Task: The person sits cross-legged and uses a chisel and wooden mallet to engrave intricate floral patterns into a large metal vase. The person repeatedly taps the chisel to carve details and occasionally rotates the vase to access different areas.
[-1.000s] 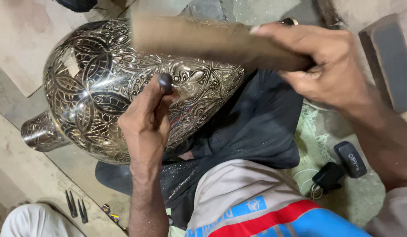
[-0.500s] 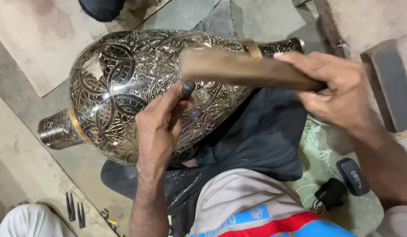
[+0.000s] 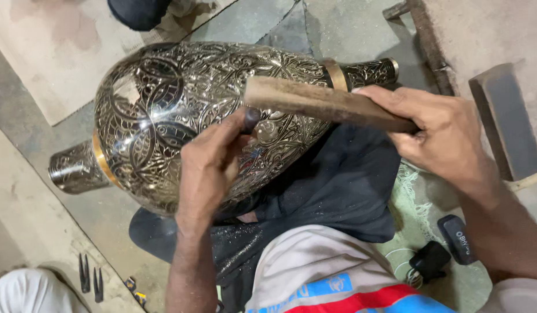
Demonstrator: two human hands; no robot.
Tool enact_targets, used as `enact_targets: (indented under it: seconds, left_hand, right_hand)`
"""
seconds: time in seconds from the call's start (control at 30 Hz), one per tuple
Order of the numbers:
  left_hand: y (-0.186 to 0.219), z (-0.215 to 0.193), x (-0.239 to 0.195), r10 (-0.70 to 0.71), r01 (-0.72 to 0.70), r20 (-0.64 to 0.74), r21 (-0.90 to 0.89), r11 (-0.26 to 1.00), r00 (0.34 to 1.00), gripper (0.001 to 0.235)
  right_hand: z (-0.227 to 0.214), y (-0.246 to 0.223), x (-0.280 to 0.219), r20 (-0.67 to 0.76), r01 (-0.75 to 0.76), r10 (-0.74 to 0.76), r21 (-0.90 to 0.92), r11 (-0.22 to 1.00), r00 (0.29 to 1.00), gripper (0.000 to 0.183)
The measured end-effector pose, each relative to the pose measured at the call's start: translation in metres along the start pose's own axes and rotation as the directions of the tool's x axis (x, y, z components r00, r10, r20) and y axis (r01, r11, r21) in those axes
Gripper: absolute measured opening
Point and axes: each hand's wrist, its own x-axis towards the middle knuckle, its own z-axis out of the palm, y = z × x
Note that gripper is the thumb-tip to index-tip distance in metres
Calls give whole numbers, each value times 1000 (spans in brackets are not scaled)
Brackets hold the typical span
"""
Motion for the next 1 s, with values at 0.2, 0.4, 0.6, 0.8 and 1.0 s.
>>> enact_targets:
  seconds: [0.2, 0.4, 0.6, 0.8, 1.0]
  left_hand:
    - [-33, -60, -94, -303, 95, -571, -365, 926, 763, 30]
    - [-126, -50, -240, -591, 156, -677, -590, 792, 439, 34]
    - [-152, -8, -283, -550, 243, -713, -494, 834, 435, 28]
    - [-82, -46, -213, -456, 125, -734, -460, 879, 503, 27]
    - [-22, -50, -148, -424, -103, -637, -621, 777, 644, 22]
  right_hand:
    - [16, 0, 2, 27, -123, 123, -13, 992, 992, 73]
    - [49, 17, -22, -101, -160, 168, 89, 983, 980, 67]
    - [101, 46, -62, -305, -68, 352, 663, 745, 885, 33]
    - [138, 65, -97, -143, -155, 454, 816, 556, 879, 32]
    - [132, 65, -103, -70, -170, 432, 854, 492, 899, 28]
